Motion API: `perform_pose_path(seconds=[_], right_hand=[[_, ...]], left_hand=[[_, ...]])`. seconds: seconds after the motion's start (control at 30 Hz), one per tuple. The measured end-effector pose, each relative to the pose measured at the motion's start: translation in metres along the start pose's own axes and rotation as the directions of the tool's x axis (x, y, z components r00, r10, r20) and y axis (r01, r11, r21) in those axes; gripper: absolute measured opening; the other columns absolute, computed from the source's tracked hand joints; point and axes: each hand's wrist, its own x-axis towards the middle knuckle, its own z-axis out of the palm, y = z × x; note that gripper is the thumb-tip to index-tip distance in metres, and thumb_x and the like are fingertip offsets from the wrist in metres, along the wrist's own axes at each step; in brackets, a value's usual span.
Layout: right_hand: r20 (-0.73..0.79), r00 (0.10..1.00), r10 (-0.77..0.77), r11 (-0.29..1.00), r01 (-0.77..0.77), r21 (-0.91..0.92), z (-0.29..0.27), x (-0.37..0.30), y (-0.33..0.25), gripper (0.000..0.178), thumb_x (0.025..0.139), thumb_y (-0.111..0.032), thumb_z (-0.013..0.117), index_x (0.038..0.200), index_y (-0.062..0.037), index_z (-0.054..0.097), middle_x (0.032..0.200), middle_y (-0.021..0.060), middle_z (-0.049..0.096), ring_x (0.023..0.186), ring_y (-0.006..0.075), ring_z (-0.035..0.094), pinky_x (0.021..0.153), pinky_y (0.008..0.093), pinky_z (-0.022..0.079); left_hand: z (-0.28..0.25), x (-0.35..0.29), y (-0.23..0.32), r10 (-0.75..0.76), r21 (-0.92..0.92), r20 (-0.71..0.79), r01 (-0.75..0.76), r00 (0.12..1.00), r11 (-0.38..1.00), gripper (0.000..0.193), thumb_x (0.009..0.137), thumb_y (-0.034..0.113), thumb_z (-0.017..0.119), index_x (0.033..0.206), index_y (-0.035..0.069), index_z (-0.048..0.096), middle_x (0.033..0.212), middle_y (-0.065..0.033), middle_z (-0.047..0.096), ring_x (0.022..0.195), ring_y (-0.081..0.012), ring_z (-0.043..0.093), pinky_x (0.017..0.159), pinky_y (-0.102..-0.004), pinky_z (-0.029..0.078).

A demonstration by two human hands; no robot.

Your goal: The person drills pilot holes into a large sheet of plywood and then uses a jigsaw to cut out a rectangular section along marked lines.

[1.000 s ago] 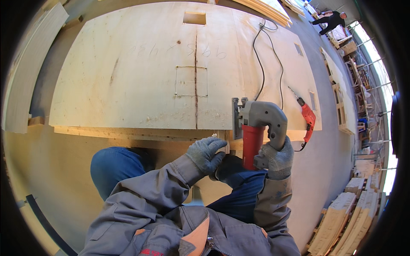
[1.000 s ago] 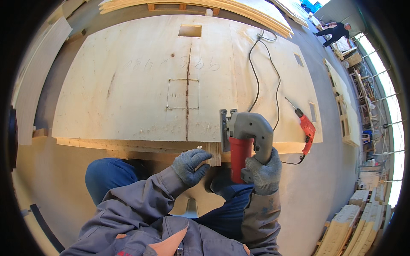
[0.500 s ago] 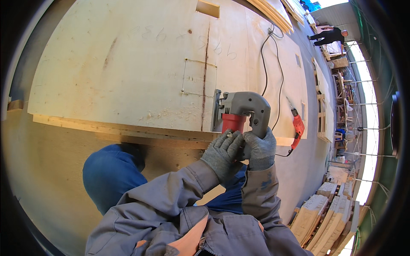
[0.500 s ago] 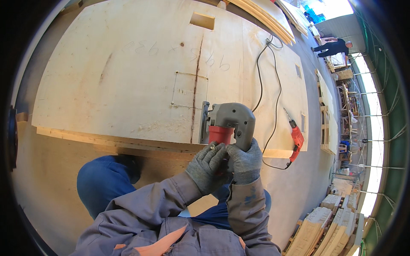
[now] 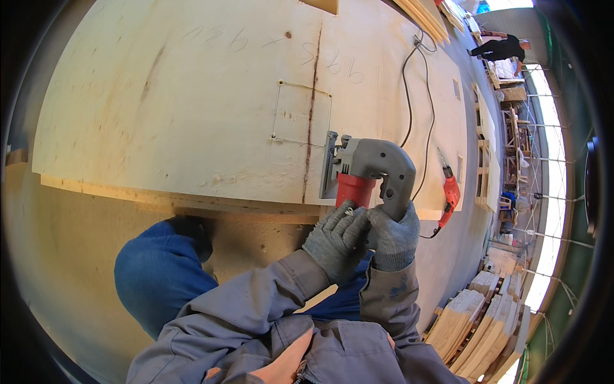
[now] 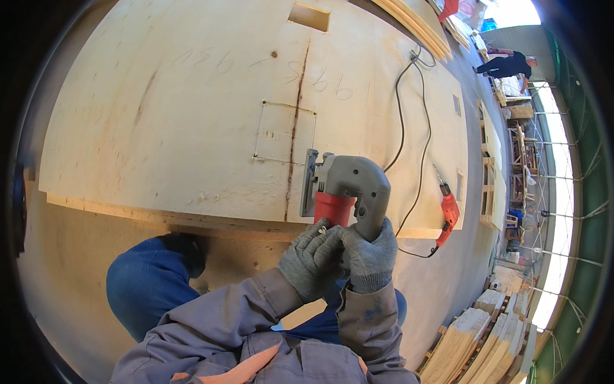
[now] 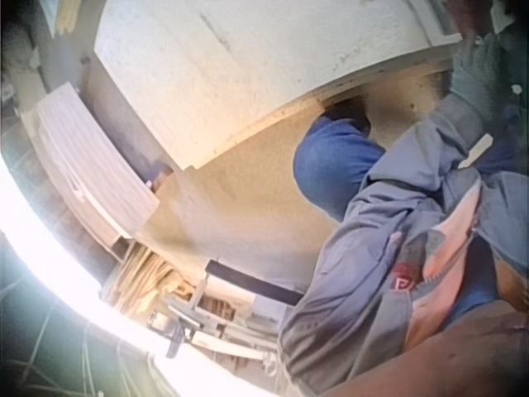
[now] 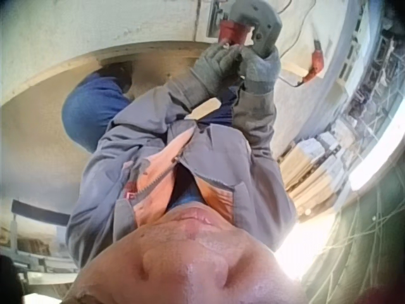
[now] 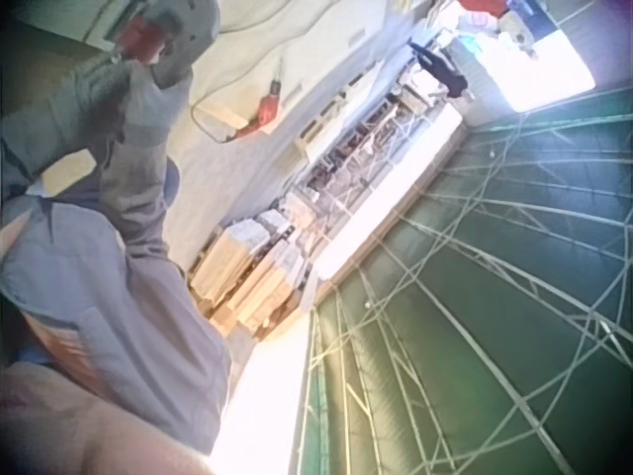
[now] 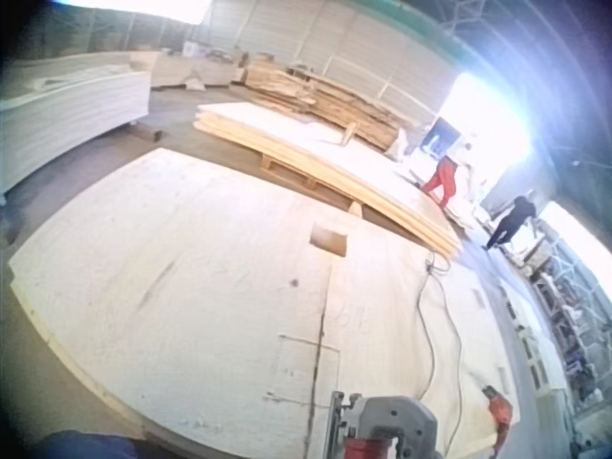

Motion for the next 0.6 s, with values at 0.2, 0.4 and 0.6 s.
perform_pose_path(seconds=[0.2,0.4,0.6], right_hand=[[-0.003,0.999,0.041,0.996,-0.041,0.075,-0.001,0.004,0.006,0.040,0.078,0.001,0.077,0.114,-0.0004,0.061,0.088,0.0079,0.069,0.074,0.0162,0.067,0.066,0.0289,0.056],[-0.013,0.999,0.052,0.990,-0.049,0.132,-0.001,0.007,0.009,0.040,0.079,0.002,0.073,0.116,0.0000,0.060,0.087,0.0091,0.068,0.069,0.0178,0.067,0.061,0.0297,0.056],[0.007,0.999,0.033,0.994,-0.034,0.106,0.015,0.003,0.005,0.041,0.079,0.000,0.076,0.117,0.0004,0.061,0.087,0.0078,0.069,0.069,0.0157,0.067,0.062,0.0287,0.056]], left_hand=[[-0.004,0.000,0.005,-0.058,0.003,0.032,0.058,0.998,0.998,0.068,0.086,0.024,0.070,0.146,0.001,0.046,0.140,-0.0236,0.056,0.137,-0.0468,0.048,0.116,-0.0563,0.036],[-0.003,0.001,0.007,-0.078,0.021,0.064,0.076,0.995,0.997,0.073,0.085,0.027,0.071,0.147,0.000,0.043,0.142,-0.0246,0.053,0.138,-0.0475,0.045,0.118,-0.0554,0.034],[-0.011,-0.001,-0.002,-0.111,-0.068,0.048,0.114,0.993,0.991,0.075,0.083,0.025,0.073,0.147,0.000,0.042,0.140,-0.0229,0.055,0.134,-0.0494,0.047,0.120,-0.0542,0.033]])
